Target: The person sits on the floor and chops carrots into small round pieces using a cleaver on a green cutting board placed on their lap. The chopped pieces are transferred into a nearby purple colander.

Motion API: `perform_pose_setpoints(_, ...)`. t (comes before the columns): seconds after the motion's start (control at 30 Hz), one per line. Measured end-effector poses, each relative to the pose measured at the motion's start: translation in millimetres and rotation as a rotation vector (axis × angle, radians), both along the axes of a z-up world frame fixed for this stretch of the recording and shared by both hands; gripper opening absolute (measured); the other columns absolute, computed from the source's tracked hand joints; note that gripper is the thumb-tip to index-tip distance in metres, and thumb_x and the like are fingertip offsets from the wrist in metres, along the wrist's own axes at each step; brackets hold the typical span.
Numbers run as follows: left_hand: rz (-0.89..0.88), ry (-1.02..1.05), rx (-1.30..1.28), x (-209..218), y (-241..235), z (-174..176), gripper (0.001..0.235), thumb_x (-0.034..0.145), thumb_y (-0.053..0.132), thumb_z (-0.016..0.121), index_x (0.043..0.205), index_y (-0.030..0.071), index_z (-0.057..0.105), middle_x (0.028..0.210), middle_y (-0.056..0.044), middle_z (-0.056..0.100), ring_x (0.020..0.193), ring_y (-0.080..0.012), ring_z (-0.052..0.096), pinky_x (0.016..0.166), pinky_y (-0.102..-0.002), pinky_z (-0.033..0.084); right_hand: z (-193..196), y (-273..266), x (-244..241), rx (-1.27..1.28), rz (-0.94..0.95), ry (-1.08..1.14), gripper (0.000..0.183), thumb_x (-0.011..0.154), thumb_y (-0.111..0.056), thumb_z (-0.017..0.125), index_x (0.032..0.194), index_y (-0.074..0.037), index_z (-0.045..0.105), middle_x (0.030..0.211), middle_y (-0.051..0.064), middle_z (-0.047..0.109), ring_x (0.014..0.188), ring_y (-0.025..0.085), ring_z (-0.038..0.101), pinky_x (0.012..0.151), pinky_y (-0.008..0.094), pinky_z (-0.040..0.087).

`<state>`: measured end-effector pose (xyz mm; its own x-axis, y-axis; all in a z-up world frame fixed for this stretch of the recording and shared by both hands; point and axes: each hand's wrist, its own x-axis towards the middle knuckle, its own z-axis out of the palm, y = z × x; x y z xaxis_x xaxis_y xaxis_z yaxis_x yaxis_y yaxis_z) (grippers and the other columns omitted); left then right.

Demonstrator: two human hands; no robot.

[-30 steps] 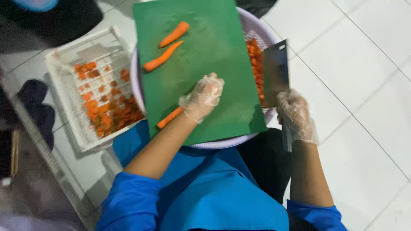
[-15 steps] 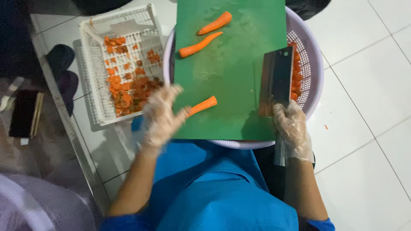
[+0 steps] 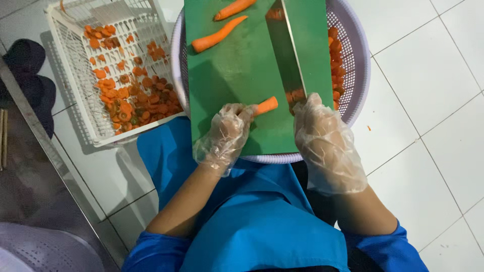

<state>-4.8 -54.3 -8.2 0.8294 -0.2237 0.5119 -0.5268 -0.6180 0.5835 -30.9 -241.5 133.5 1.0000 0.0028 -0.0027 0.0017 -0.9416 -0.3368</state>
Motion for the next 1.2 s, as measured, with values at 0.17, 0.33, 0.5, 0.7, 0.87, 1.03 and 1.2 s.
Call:
perform_pose_setpoints(0.17, 0.021, -0.018, -0.021, 3.2, 0.8, 0.6, 0.02, 0.088, 0.003, 0.07, 0.106, 0.011, 0.073, 0.093, -0.01, 0.069, 0.088, -0.0335, 0.067, 0.073, -0.046, 0.056, -21.0, 21.0, 25.2, -0.03, -0.062, 0.326, 0.013, 0.108, -0.015, 0.048, 0.105, -0.005, 0.055, 0.086, 0.029, 0.069, 0.08, 0.047, 0.069, 0.072, 0.056, 0.054)
perform_pose_setpoints(0.33, -0.007, -0.012, -0.054, 0.0, 6.5, 6.1, 0.025, 0.085, 0.001, 0.071, 0.108, 0.009, 0.076, 0.092, -0.014, 0.068, 0.085, -0.0355, 0.066, 0.074, -0.048, 0.054, -3.4, 28.7, 34.4, -0.073, -0.046, 0.328, 0.017, 0.101, -0.018, 0.048, 0.104, -0.004, 0.057, 0.092, 0.027, 0.072, 0.086, 0.045, 0.071, 0.074, 0.054, 0.056)
perform_pose_setpoints(0.5, -0.002, 0.057, -0.199, -0.3, 7.3, 5.7, 0.015, 0.089, 0.002, 0.074, 0.103, 0.004, 0.07, 0.101, -0.014, 0.069, 0.094, -0.0354, 0.068, 0.083, -0.046, 0.056, -4.8, 24.2, 26.9, -0.078, -0.167, 0.445, 0.024, 0.109, -0.023, 0.043, 0.105, -0.002, 0.055, 0.091, 0.028, 0.072, 0.083, 0.043, 0.074, 0.073, 0.053, 0.057)
perform_pose_setpoints(0.7, -0.012, 0.064, -0.242, 1.0, 8.2, 6.9, 0.016, 0.082, -0.003, 0.074, 0.096, 0.005, 0.073, 0.093, -0.015, 0.068, 0.088, -0.0342, 0.069, 0.078, -0.044, 0.057, -14.2, 26.9, 34.4, -0.073, 0.114, 0.176, 0.018, 0.099, -0.017, 0.049, 0.102, 0.0, 0.057, 0.087, 0.025, 0.072, 0.078, 0.042, 0.073, 0.068, 0.051, 0.058)
perform_pose_setpoints(0.87, 0.001, 0.13, -0.308, 0.5, 7.1, -0.2, 0.013, 0.082, -0.001, 0.075, 0.095, 0.003, 0.072, 0.095, -0.015, 0.069, 0.087, -0.0342, 0.07, 0.076, -0.044, 0.058, 0.5, 31.8, 21.4, -0.037, -0.139, 0.382, 0.02, 0.106, -0.021, 0.047, 0.104, -0.003, 0.057, 0.083, 0.026, 0.072, 0.079, 0.042, 0.073, 0.07, 0.053, 0.056)
perform_pose_setpoints(1.03, -0.001, 0.111, -0.253, 2.9, 8.7, 3.8, 0.017, 0.081, -0.001, 0.073, 0.097, 0.005, 0.073, 0.095, -0.018, 0.067, 0.086, -0.0363, 0.069, 0.074, -0.044, 0.057, -6.9, 36.3, 26.5, -0.067, 0.121, 0.288, 0.012, 0.098, -0.012, 0.05, 0.101, -0.004, 0.059, 0.088, 0.025, 0.071, 0.083, 0.045, 0.071, 0.072, 0.054, 0.055)
perform_pose_setpoints(1.2, -0.029, 0.178, -0.325, -1.2, 11.0, 4.5, 0.015, 0.083, -0.003, 0.07, 0.096, 0.003, 0.068, 0.093, -0.016, 0.067, 0.087, -0.0368, 0.069, 0.075, -0.045, 0.056, -11.4, 28.1, 18.9, -0.026, -0.05, 0.357, 0.015, 0.103, -0.015, 0.046, 0.107, -0.006, 0.057, 0.087, 0.027, 0.072, 0.085, 0.046, 0.071, 0.076, 0.056, 0.054)
